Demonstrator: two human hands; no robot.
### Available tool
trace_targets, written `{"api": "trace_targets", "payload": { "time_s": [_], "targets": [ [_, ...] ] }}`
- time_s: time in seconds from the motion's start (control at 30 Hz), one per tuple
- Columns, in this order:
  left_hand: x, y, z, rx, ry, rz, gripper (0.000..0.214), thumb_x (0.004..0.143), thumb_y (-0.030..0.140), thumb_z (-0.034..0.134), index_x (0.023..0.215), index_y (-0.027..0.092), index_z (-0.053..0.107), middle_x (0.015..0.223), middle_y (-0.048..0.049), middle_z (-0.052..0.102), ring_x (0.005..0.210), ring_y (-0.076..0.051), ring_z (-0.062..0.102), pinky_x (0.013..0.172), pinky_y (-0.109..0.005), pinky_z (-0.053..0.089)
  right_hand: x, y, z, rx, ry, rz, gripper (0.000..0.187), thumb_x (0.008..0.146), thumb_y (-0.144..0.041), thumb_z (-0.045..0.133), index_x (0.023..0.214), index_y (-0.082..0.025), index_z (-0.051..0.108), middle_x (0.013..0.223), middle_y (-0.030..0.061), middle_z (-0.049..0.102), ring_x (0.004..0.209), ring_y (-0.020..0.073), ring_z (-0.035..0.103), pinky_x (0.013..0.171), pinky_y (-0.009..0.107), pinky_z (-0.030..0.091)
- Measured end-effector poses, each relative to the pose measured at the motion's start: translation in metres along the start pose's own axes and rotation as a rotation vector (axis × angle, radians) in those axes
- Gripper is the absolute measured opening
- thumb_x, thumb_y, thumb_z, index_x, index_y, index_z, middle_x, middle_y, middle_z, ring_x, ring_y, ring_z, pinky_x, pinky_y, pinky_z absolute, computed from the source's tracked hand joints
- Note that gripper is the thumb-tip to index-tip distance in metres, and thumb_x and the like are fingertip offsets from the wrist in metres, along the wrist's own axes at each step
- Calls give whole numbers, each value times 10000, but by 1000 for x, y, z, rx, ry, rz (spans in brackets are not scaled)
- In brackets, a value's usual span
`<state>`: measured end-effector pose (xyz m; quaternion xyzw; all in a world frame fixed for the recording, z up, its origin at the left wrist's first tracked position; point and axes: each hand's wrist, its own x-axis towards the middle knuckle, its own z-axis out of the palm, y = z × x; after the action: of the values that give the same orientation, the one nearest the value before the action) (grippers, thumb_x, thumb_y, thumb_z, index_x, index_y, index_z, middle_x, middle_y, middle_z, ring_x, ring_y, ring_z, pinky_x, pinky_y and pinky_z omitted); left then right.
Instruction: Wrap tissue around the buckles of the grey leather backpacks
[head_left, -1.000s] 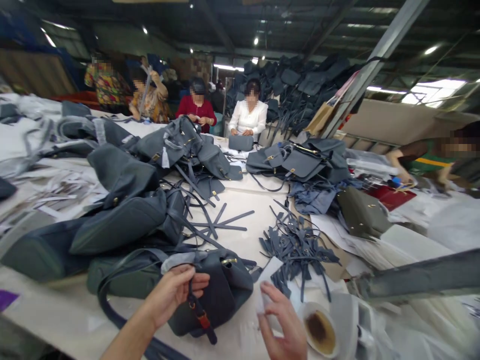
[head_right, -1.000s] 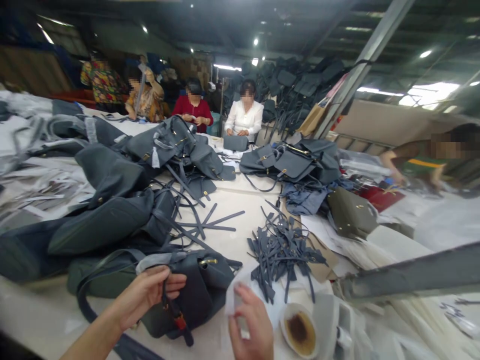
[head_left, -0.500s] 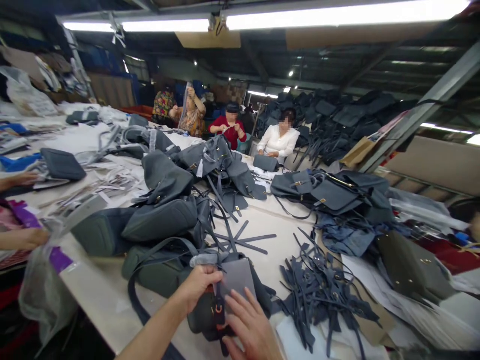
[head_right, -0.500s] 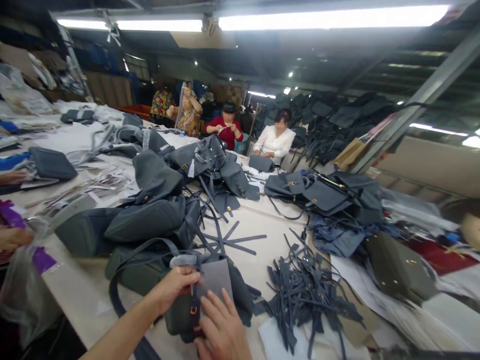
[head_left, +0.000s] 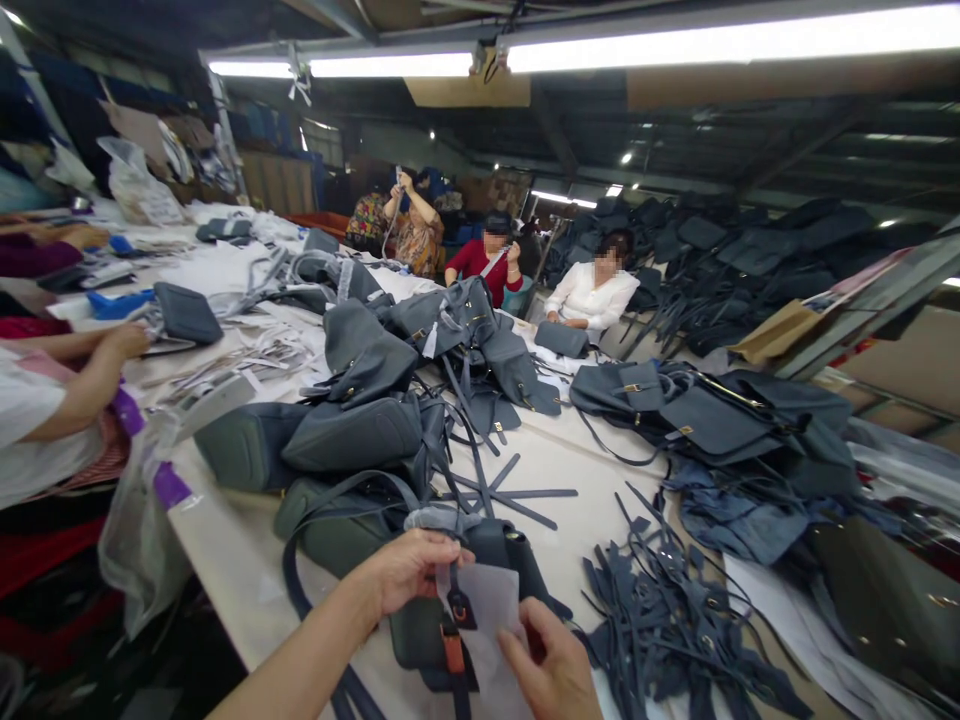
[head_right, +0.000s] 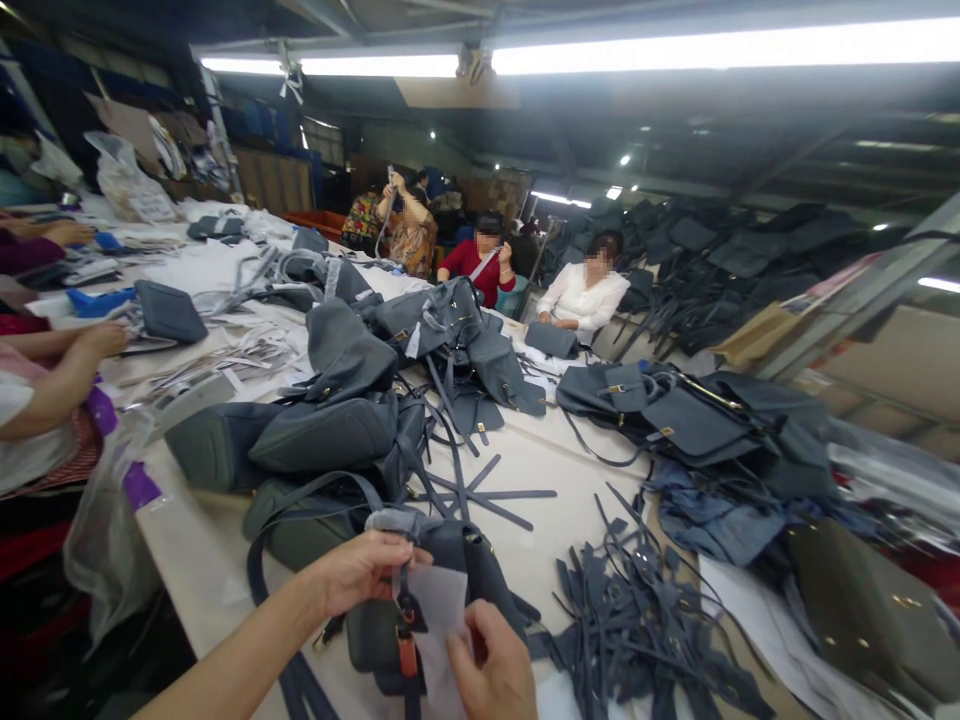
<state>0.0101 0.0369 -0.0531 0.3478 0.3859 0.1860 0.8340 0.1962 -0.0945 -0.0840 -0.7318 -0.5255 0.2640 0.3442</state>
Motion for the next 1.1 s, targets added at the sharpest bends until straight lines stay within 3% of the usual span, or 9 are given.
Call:
{"api": "trace_targets", "payload": {
  "time_s": [0.13, 0.23, 0.4, 0.6, 0.73, 0.93, 1.0, 1.1],
  "targets": [
    [-2, -2, 1, 21, 12, 11, 289, 527, 342, 832, 688, 126, 726, 744, -52, 684, 619, -144, 555, 628, -287, 421, 2, -8, 12, 482, -161, 135, 234, 708, -427, 671, 686, -213, 581, 646, -25, 622, 633, 171, 576, 594, 243, 459],
    [-4, -4, 3, 26, 31, 15, 272, 532, 353, 832, 606, 136, 687, 649, -25, 650, 561, -129, 533, 599, -273, 399, 9, -13, 21, 739, -138, 257, 329, 666, -489, 727, 781, -200, 618, 686, -10, 682, 637, 190, 628, 592, 267, 499],
    [-5, -1, 0, -16, 62, -9, 314, 495, 418, 813, 610, 165, 668, 602, 6, 613, 549, -139, 532, 592, -299, 434, 14, -9, 28, 972, -106, 364, 479, 641, -494, 784, 992, -191, 666, 853, 47, 760, 789, 263, 702, 723, 360, 557],
    [-5, -1, 3, 66, 135, 31, 271, 520, 365, 814, 601, 135, 696, 534, 11, 588, 488, -112, 482, 526, -255, 355, 8, -19, 42, 1185, -238, 423, 429, 641, -439, 811, 975, -183, 730, 826, 60, 778, 854, 287, 715, 794, 403, 557],
    [-3, -7, 4, 81, 187, 88, 245, 524, 344, 811, 605, 138, 704, 582, -7, 639, 517, -131, 510, 540, -267, 359, 5, -22, 47, 1221, -257, 430, 406, 680, -470, 780, 992, -216, 724, 930, 62, 781, 895, 277, 714, 827, 411, 551],
    [7, -16, 8, 74, 258, 205, 174, 523, 258, 788, 588, 123, 699, 571, -22, 641, 572, -160, 548, 604, -292, 387, 7, -20, 55, 960, -188, 317, 615, 599, -376, 854, 1148, -184, 656, 993, 72, 770, 914, 269, 703, 836, 363, 540],
    [5, -17, 10, 64, 269, 263, 178, 523, 194, 762, 681, 123, 720, 656, -30, 681, 648, -180, 591, 648, -289, 417, 9, -23, 56, 957, -171, 317, 622, 615, -381, 841, 1168, -183, 635, 989, 65, 769, 890, 266, 704, 817, 362, 543],
    [-6, -21, 9, 28, 276, 340, 427, 531, 157, 730, 957, 165, 703, 838, -24, 728, 813, -202, 640, 740, -278, 458, 11, -27, 53, 1020, -195, 357, 632, 610, -372, 844, 1167, -169, 624, 998, 79, 765, 896, 278, 704, 821, 379, 543]
  ]
}}
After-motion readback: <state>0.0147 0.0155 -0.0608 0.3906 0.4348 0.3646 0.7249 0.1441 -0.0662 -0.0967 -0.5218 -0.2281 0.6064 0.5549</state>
